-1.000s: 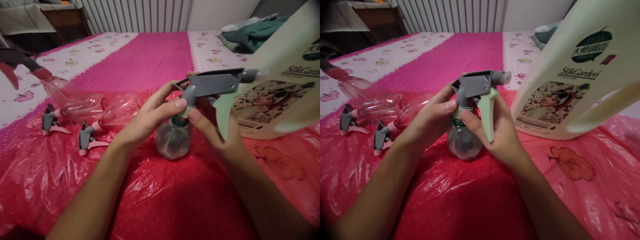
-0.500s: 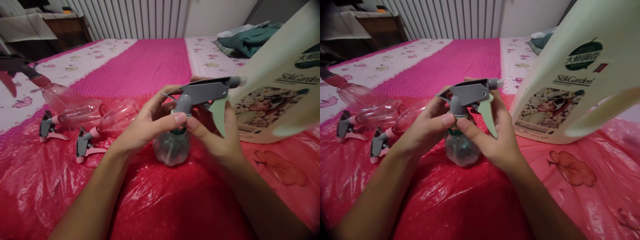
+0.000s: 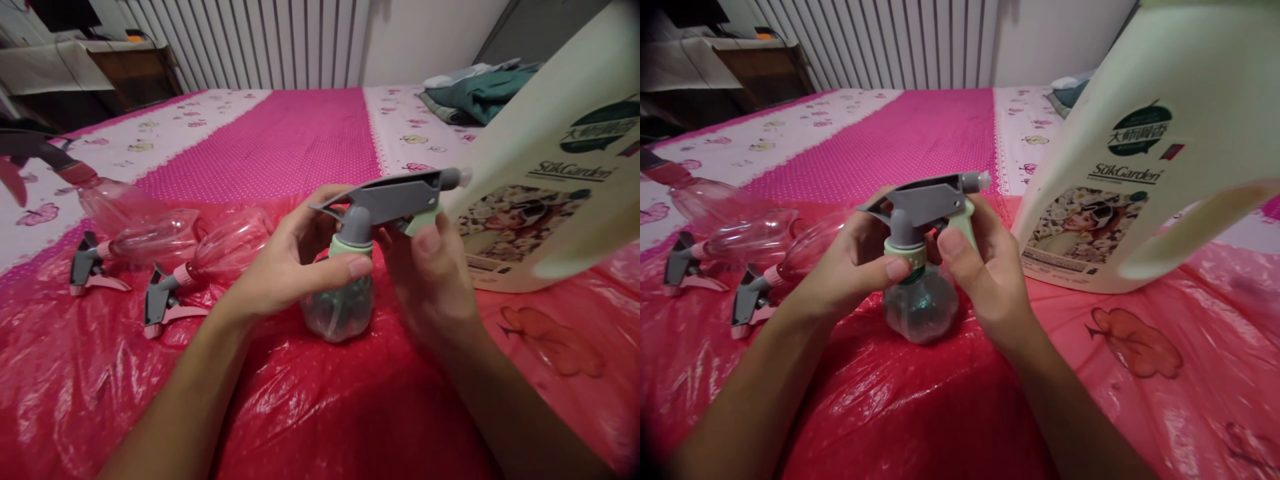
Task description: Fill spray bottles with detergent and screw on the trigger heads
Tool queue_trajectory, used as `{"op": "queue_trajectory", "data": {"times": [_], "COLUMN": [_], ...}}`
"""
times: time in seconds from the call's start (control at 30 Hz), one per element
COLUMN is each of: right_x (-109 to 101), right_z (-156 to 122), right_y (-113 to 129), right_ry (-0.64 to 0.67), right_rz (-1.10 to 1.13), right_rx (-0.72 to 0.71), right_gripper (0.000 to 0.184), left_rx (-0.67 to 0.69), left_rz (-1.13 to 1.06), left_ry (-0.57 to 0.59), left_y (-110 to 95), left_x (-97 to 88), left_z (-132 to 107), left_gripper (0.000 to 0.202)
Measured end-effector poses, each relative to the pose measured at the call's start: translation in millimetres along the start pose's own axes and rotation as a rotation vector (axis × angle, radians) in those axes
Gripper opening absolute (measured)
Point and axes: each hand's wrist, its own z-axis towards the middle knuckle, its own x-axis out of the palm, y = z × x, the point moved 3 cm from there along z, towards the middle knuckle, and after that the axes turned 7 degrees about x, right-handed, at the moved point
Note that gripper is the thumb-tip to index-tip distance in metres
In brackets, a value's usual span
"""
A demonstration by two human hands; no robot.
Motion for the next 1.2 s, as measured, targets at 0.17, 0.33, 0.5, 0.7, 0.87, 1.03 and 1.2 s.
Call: {"op": "queue_trajectory", "data": {"times": [0.17,0.33,0.5,0.7,0.87,1.03,1.2], "right_x": [-3,-6,-9,-8,0,4,3], "right_z": [3,12,16,11,9,7,2], "right_y": [-4,-6,-1,11,15,22,21], "right_ry": [-0.027,-0.072,-0.159,-0.263,-0.231,-0.178,-0.137], "right_rz": [0.049,0.095,-0.024,-0.139,-0.126,-0.097,-0.175], "right_rx": [-0.004,-0.065,-0.072,-0.110,-0.104,-0.125,-0.167], "right_gripper": [0.031,0.034,0.040,0.028,0.014,0.009,0.018], "left_rx": [0.005,-0.034,-0.101,-0.072,-0.060,-0.036,-0.051], "left_rz": [-0.008,-0.040,-0.077,-0.101,-0.066,0.022,0.014], "left_ry": [0.030,0.061,0.066,0.078,0.083,0.046,0.053], "left_y": [0,0,1,-1,-1,-6,-9], "left_x": [0.3,-1.8,-2.8,-2.8,-2.9,-2.6,-0.6], "left_z": [2,-1,-4,-2,-2,-1,-1], "left_gripper": [0.058,0.066,0.076,0.086,0.097,0.099,0.104]}}
